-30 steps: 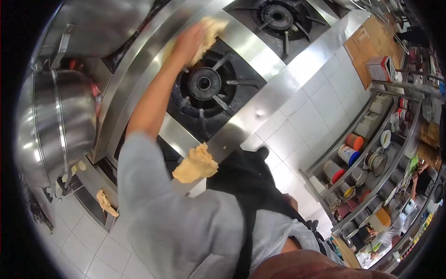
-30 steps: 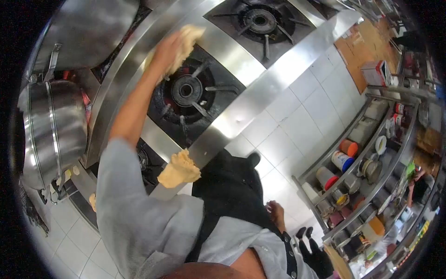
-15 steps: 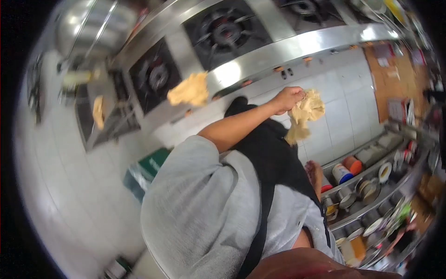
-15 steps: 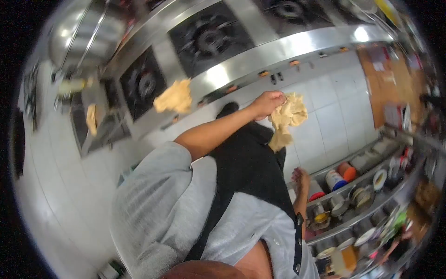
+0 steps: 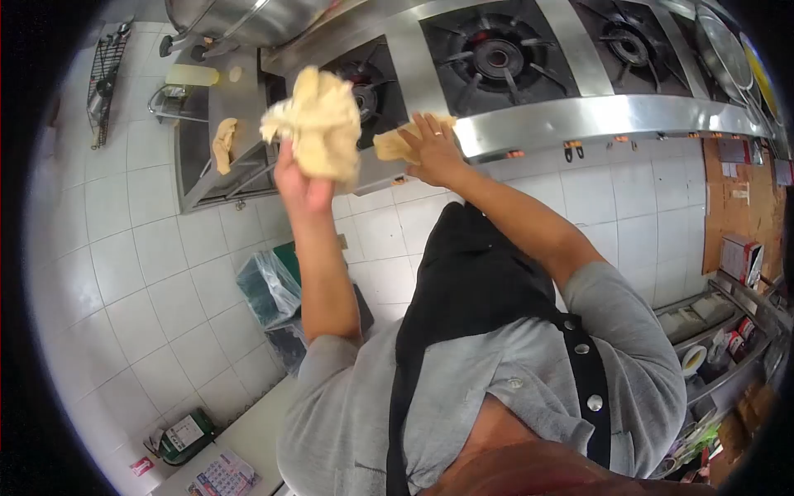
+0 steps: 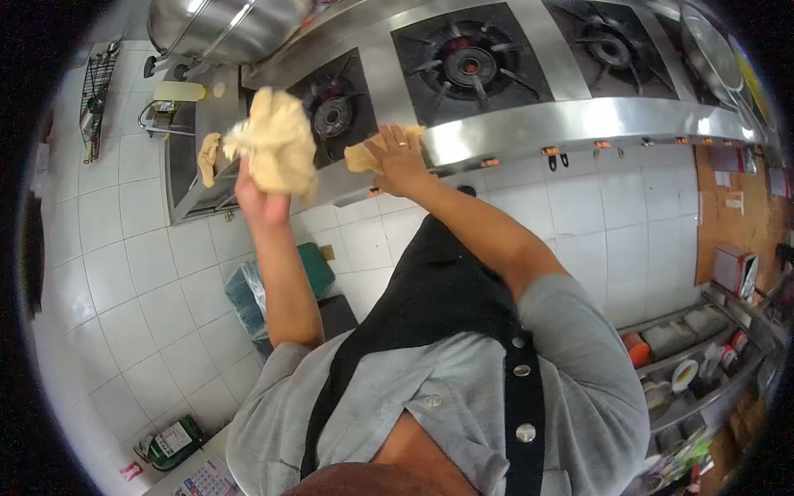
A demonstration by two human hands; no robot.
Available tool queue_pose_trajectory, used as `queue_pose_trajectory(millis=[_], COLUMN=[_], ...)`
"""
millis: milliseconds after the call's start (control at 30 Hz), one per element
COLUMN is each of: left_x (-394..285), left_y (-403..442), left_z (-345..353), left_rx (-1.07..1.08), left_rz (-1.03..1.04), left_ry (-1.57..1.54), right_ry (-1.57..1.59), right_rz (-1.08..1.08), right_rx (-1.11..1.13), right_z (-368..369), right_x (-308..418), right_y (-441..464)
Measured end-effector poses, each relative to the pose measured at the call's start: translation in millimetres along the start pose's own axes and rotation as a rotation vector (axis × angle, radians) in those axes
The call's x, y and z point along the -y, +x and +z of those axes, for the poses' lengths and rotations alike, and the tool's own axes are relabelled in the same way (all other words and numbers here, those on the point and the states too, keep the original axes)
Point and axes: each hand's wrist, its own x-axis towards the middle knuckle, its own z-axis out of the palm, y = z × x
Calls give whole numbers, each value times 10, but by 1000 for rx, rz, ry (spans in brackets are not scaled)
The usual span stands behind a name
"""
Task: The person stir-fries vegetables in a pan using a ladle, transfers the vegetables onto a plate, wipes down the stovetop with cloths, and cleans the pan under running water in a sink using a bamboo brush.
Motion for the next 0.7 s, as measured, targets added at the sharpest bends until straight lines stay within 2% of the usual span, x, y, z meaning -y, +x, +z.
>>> queue_pose_trajectory(millis=[33,100,133,167,200,233,300,333,367,400,433,467,500,567,633,700], left_x=[40,208,401,624,825,1059,1851,2058,2249,2197,2111,2126,2199,2378,2770,3492], left_y=[282,952,1354,1763,2141,2509,3267,3173,3058,2674,2297,1849,1396,619,391,496], left_z=[77,85,24,-46,-174,-309,-1106,-1110,-1087,-959,-894,-1015,-1164,-1099,-806,-230], left_rx=[-82,-62,-139,-213,-135,-14,173,204,226,281,329,343,352,453,637,675], left_rz=[103,227,251,268,226,172,493,596,710,733,762,699,648,564,510,568], left_ry=[140,400,527,645,1108,1565,2005,2110,2211,2137,2070,2058,2044,1894,1835,1587], right_ry=[-29,18,89,182,278,285,274,262,336,165,-10,-153,-67,140,289,420], right_rz=[-12,13,52,50,144,291,639,833,1283,1512,1538,1269,1500,1853,1991,2023], right_rx=[-4,84,174,124,183,261,393,446,448,559,696,758,801,709,555,403], right_z=[237,510,508,280,101,-93,-476,-667,-959,-1061,-1458,-1528,-1808,-2154,-2293,-2292], right_x=[-43,-141,-169,-123,-97,-79,-203,-313,-280,-346,-83,49,175,409,425,297], right_y=[-19,-170,-351,-486,-692,-940,-1705,-2234,-2657,-3548,-3882,-4937,-5226,-5519,-5678,-5699])
